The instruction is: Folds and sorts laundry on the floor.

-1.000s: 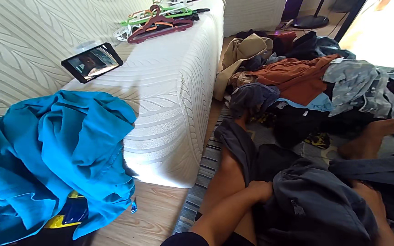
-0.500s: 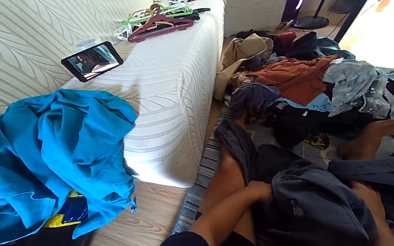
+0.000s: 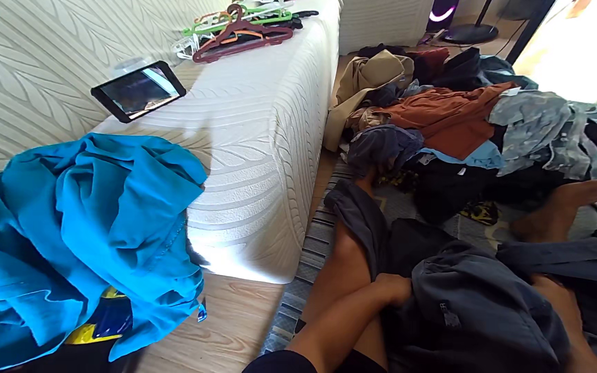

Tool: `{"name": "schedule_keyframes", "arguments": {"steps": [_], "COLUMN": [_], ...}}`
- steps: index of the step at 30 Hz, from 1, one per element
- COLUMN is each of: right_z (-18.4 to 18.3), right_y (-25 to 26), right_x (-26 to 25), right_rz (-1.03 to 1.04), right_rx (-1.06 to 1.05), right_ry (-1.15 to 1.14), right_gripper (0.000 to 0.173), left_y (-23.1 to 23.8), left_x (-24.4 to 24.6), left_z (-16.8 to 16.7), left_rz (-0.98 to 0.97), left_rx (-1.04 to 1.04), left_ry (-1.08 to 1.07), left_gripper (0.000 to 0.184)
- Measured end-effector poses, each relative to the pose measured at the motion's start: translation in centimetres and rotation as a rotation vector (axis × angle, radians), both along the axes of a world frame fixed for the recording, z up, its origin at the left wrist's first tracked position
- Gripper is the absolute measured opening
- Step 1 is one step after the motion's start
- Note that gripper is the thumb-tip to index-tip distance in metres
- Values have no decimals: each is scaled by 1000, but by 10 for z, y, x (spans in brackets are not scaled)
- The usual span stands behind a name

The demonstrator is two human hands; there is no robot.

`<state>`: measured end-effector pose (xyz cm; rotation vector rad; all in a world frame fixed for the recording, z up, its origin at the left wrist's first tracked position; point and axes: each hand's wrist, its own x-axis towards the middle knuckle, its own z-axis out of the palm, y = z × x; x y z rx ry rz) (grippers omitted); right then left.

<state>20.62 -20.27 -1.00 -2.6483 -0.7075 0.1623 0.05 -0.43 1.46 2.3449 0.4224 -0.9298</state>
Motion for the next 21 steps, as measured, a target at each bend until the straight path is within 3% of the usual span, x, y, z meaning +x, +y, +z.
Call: {"name": "schedule_keyframes", "arguments": {"steps": [21], "right_z": [0], "right_y": [2], "right_x": [3], "right_rz": [-21], "right_rx": [-59], "right_ry": [37], "right_gripper": [33], "left_y": [-2], "left_x": [-2], "left_z": [5], "left_rz": [14], "left_rx": [-7], "left_ry": [-1], "left_gripper": [31]}}
